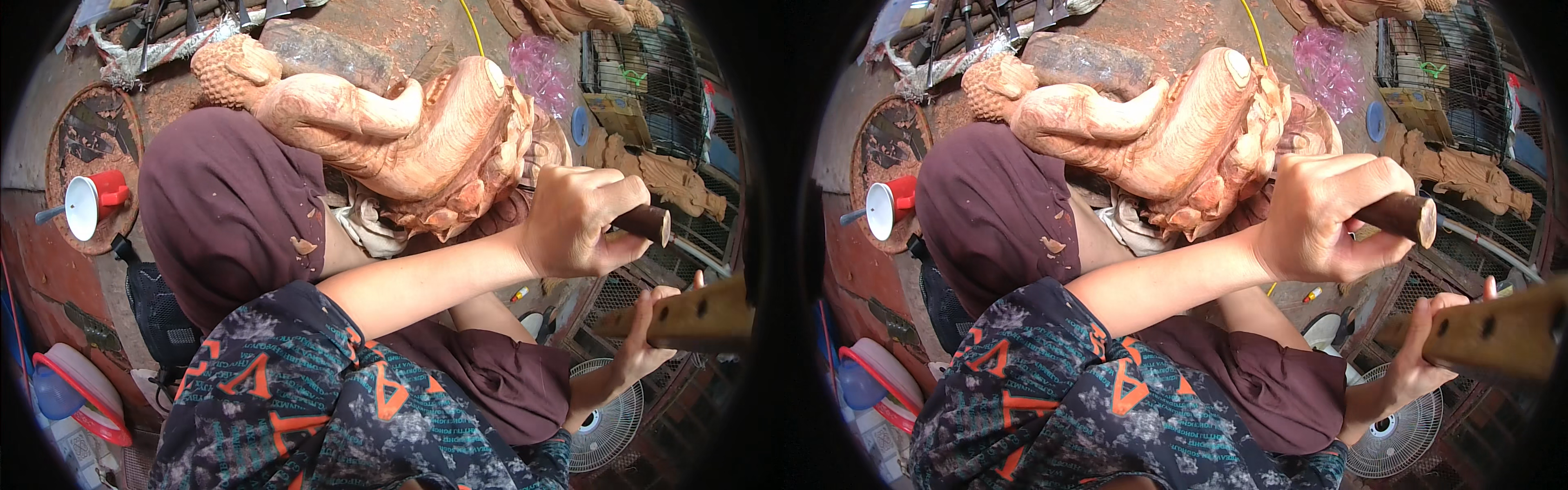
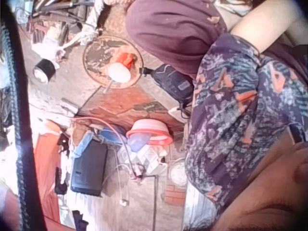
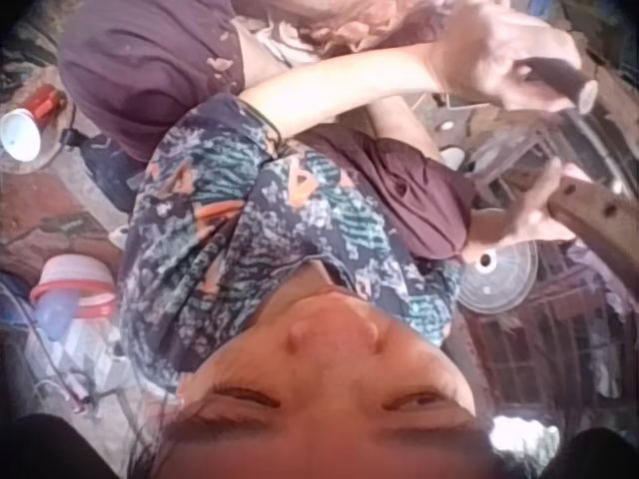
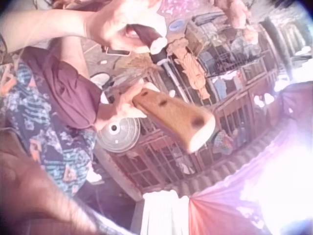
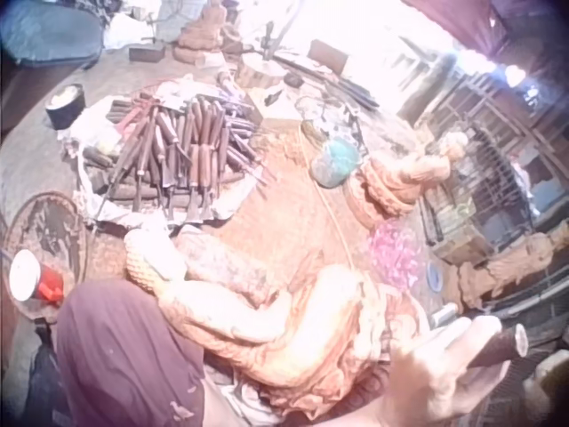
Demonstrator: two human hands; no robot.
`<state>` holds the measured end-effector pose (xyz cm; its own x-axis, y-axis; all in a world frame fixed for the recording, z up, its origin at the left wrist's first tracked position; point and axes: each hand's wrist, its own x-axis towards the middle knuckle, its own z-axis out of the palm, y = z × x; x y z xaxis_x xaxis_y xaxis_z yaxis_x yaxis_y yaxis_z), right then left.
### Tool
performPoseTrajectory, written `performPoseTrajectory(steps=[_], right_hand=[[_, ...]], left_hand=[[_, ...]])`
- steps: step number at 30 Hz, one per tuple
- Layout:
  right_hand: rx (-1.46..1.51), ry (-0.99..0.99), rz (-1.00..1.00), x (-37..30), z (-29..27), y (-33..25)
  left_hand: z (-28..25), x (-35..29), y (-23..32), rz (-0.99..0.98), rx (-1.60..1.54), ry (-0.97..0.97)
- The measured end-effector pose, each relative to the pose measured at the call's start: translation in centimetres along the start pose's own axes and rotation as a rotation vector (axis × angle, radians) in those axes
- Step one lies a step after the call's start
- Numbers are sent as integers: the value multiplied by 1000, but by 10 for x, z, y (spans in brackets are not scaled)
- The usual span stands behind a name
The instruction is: The person is carving a large wooden sculpture of a reclining figure, likely a Buddha, using a chisel and a wooden mallet. They repeatedly strike the chisel to shape the wood, occasionally switching tools from a nearby collection on the floor.
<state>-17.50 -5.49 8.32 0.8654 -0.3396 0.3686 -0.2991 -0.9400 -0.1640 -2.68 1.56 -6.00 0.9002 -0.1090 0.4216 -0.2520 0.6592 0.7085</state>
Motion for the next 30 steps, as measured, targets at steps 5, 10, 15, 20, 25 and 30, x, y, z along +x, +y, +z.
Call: performPoseTrajectory(steps=[5,10,15,20,25,30], right_hand=[[-150,-28,82,-2,17,-8],[40,-124,294,-8,16,-1],[476,-317,446,-28,43,10],[979,-183,517,-72,102,25],[1161,-20,569,-98,128,35],[1107,61,587,-122,164,43]], left_hand=[[-4,-3,-5,84,52,27],[-17,4,-9,12,-71,-179],[-51,50,42,-414,-334,-69],[-72,54,69,-601,-256,-150],[-98,51,61,-735,-379,-113],[-134,56,48,-822,-435,-63]])
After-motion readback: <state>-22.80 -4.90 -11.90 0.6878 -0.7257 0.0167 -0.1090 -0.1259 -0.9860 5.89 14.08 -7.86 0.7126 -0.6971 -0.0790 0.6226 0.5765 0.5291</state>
